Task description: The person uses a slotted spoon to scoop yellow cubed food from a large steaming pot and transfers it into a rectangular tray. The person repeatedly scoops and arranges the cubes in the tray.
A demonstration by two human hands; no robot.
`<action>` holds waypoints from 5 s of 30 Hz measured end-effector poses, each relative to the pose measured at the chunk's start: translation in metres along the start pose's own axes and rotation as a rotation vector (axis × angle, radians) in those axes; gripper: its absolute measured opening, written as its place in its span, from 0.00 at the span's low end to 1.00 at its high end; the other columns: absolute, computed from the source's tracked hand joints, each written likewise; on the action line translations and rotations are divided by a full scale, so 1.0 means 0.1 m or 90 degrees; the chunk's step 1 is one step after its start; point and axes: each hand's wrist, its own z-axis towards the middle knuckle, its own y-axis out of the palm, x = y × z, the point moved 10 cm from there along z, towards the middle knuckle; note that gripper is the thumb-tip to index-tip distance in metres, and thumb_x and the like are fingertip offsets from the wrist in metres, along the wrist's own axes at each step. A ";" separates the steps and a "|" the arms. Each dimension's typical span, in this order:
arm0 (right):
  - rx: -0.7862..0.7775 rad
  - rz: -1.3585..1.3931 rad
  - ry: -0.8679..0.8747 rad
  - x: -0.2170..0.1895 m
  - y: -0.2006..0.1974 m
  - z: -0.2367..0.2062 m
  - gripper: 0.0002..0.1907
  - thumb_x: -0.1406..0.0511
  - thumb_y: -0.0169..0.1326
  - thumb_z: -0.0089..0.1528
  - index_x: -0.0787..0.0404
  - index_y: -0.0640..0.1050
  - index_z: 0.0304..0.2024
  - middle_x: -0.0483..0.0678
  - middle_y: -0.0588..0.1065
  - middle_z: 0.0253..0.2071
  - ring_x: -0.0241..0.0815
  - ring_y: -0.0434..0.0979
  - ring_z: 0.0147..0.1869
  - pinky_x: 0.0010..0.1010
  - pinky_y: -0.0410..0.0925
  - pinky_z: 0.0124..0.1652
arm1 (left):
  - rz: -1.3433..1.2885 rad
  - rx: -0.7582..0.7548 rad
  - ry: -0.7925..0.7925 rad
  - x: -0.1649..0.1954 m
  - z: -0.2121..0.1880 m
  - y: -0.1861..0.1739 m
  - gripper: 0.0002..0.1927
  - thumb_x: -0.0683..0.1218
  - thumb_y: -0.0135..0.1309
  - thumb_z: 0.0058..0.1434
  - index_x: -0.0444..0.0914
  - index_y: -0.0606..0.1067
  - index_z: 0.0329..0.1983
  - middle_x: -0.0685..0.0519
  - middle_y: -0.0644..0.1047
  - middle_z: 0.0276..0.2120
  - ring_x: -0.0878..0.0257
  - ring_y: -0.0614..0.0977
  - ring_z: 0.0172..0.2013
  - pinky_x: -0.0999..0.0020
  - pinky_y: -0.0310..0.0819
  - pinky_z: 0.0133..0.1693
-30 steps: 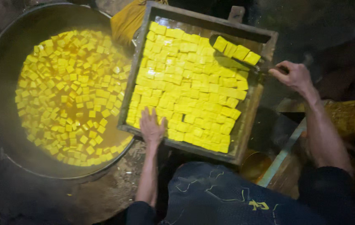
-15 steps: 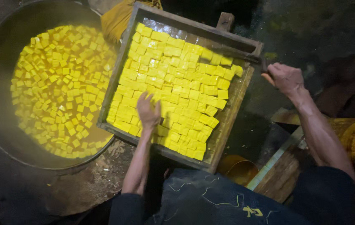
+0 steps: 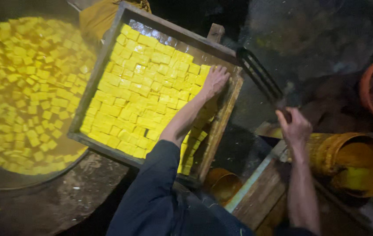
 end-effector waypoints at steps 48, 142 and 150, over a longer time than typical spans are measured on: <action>-0.137 -0.186 -0.041 -3.10 -0.10 0.12 0.24 0.54 0.56 0.69 0.72 0.83 0.40 0.64 0.80 0.32 0.56 0.80 0.36 0.47 0.71 0.43 | -0.036 0.395 -0.663 -3.06 -7.67 -2.71 0.17 0.45 0.61 0.62 0.36 0.77 0.53 0.40 0.76 0.53 0.41 0.76 0.55 0.50 0.71 0.56; -0.307 0.491 -0.154 -9.64 4.32 -1.02 0.19 0.57 0.53 0.65 0.63 0.77 0.52 0.60 0.78 0.50 0.62 0.77 0.54 0.48 0.69 0.52 | -0.044 0.219 -0.739 -3.65 -8.46 -1.78 0.30 0.61 0.58 0.54 0.38 0.77 0.54 0.45 0.76 0.55 0.45 0.73 0.58 0.43 0.58 0.60; -0.445 0.313 -0.074 -9.82 4.76 -1.33 0.24 0.50 0.59 0.64 0.65 0.80 0.46 0.61 0.79 0.37 0.59 0.80 0.40 0.48 0.70 0.39 | -0.132 0.166 -0.826 -3.84 -8.65 -2.07 0.24 0.57 0.58 0.62 0.39 0.76 0.54 0.44 0.75 0.58 0.46 0.71 0.61 0.44 0.55 0.65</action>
